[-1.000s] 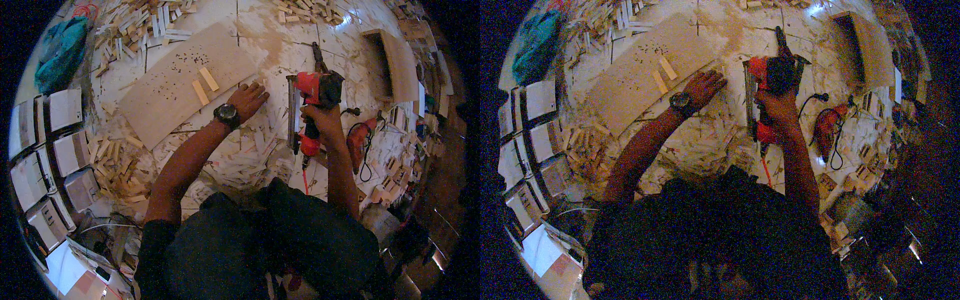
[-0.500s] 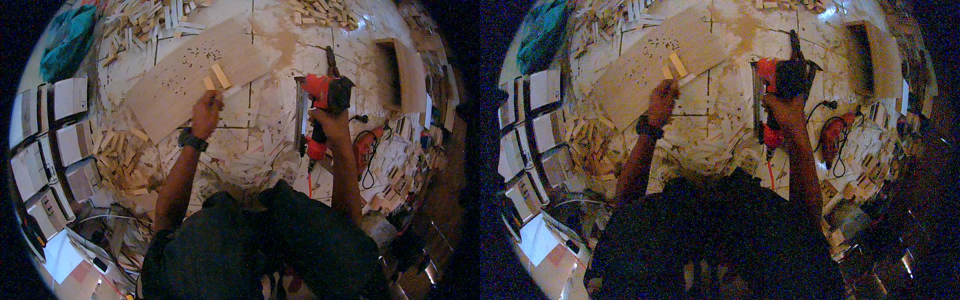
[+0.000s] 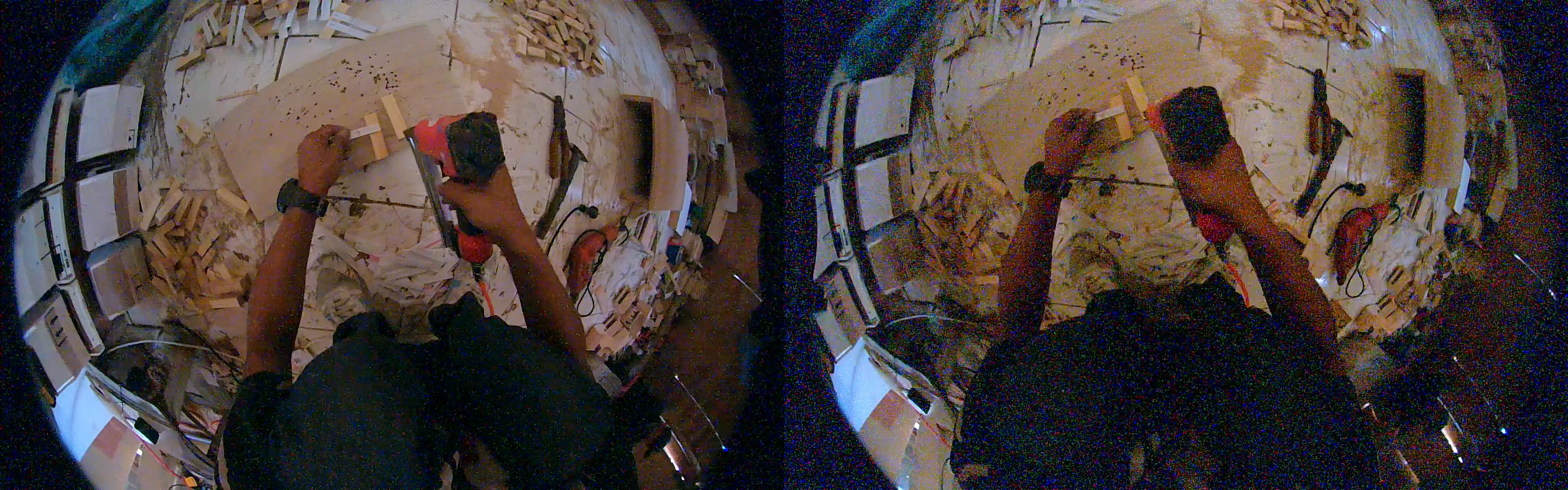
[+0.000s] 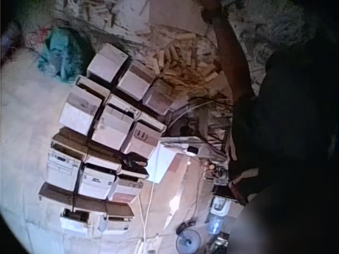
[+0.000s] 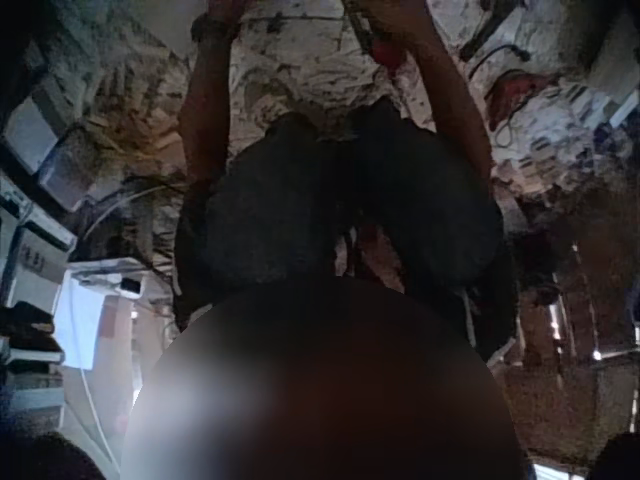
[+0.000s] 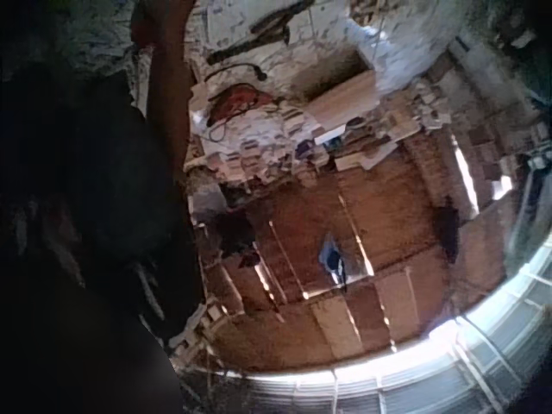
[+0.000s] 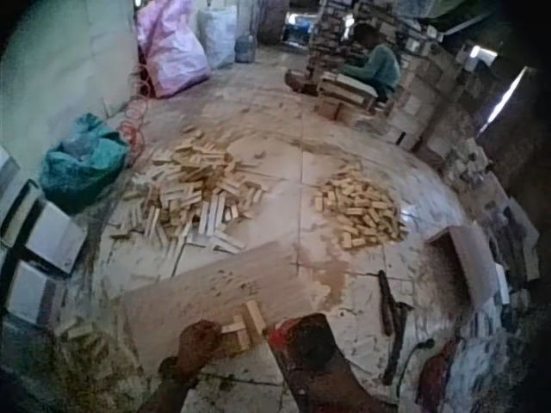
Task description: The person sits on the floor and repeatedly picks up small wooden blocks, places them on a flat board, and fastens them using a red pneumatic nail gun. The person continues this process, creating a growing assembly of blocks on the board.
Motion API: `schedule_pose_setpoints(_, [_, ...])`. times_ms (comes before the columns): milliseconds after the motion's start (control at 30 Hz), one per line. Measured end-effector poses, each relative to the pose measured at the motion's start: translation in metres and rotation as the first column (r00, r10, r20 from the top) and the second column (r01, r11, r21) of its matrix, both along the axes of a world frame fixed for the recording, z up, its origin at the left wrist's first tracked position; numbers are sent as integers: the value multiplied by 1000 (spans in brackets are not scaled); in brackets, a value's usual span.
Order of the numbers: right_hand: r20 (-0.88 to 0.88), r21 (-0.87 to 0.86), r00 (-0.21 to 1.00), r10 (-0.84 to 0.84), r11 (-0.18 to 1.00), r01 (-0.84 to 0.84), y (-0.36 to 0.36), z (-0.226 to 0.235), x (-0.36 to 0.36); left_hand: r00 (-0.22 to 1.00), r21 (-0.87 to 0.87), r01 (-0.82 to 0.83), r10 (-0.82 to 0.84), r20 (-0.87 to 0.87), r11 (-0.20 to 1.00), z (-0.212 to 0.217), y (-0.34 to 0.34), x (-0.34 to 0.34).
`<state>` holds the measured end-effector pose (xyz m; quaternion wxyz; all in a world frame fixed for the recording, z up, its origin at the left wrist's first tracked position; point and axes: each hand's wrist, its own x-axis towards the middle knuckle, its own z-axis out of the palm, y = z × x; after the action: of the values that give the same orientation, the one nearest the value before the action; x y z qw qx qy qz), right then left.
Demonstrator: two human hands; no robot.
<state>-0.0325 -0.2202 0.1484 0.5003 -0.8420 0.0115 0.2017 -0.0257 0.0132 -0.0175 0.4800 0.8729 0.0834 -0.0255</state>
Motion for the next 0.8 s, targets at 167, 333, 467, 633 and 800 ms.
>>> schedule_pose_setpoints(167, [18,2,998,59,998,-59,32,-11,7,995,39,11,-8,-95,999,-1,-1,2])
schedule_pose_setpoints(333, [-10,-4,999,43,999,-43,46,-24,8,998,76,-11,16,-61,997,0,-5,-1])
schedule_pose_setpoints(467, [-67,-98,997,38,994,-44,48,-28,5,1000,94,-23,23,3,995,1,-7,-3])
schedule_pose_setpoints(633, [-56,-98,998,-22,995,16,53,-34,4,1000,88,-2,0,19,996,-2,-6,-2])
schedule_pose_setpoints(800, [-108,-161,994,17,986,-34,54,-31,5,1000,47,-24,24,1,999,-3,-7,-3])
